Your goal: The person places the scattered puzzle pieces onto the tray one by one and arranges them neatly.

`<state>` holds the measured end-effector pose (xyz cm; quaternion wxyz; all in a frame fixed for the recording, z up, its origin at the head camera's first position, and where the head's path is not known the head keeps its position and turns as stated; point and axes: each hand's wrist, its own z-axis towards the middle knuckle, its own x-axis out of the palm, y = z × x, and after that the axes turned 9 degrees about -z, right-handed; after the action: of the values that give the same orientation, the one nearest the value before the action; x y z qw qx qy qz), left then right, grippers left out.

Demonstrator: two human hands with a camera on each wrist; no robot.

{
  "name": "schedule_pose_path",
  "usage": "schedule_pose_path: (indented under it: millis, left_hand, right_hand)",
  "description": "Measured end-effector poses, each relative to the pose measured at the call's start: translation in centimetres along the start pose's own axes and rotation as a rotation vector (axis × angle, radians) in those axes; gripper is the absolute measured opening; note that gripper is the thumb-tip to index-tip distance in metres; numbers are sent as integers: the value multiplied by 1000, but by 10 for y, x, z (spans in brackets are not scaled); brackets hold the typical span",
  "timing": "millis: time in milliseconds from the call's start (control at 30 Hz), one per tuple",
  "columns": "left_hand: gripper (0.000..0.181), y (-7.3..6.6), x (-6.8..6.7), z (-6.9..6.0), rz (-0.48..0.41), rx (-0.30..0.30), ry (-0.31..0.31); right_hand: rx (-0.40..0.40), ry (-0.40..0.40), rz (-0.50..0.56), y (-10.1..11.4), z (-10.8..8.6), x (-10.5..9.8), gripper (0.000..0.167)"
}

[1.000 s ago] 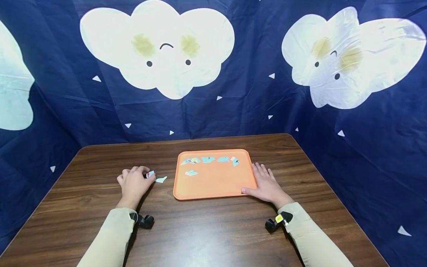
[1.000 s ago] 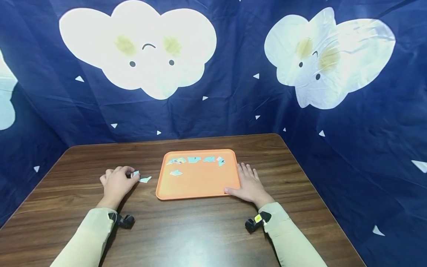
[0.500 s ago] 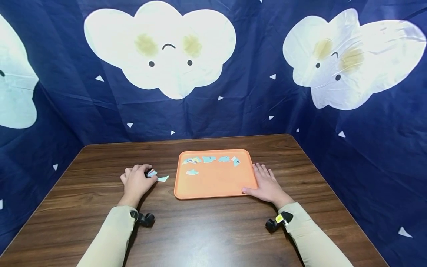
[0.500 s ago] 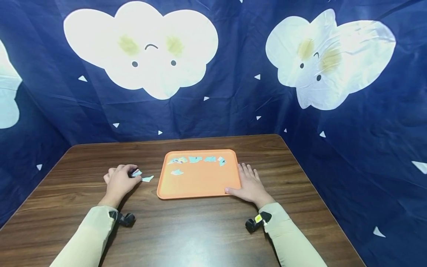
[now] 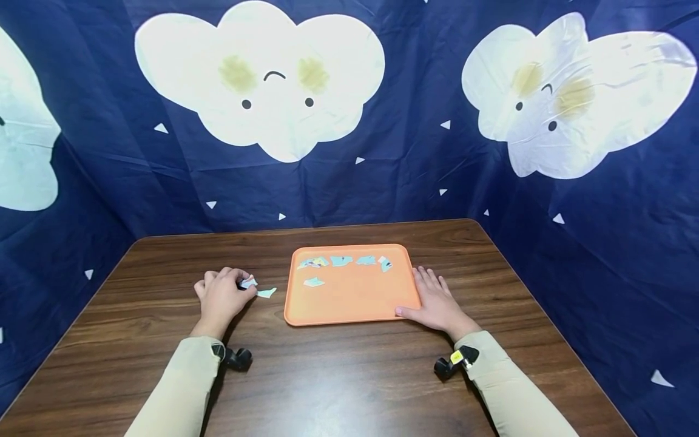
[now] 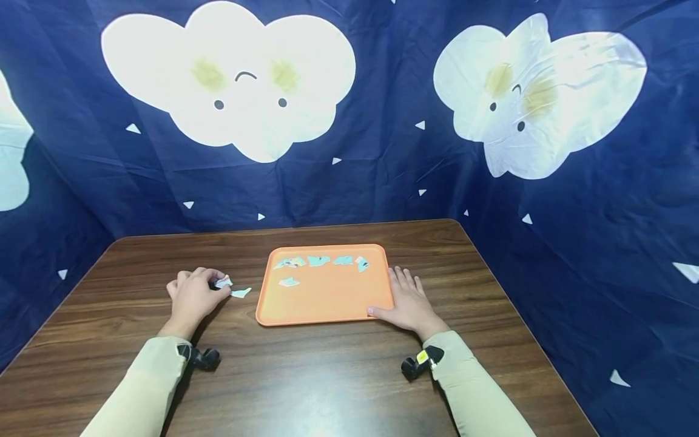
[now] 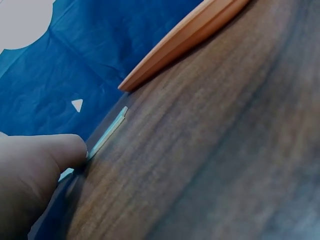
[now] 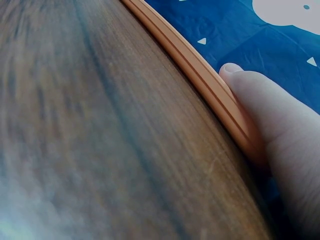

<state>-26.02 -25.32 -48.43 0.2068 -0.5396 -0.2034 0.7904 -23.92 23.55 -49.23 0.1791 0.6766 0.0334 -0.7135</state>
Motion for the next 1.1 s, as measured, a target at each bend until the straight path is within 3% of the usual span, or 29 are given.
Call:
schedule_pose_path:
  millis: [267, 600, 1100]
  left_hand:
    - [31, -7, 3, 4, 6, 88, -52]
    - [27, -31, 17, 6, -59, 200, -12]
    - [33, -71, 36, 11, -111, 274, 62]
  right_hand:
    - [5, 3, 4, 1, 0, 0, 117]
    - [6, -2, -3, 0, 2, 3, 118]
    - [7, 1, -11, -1, 3, 3, 118]
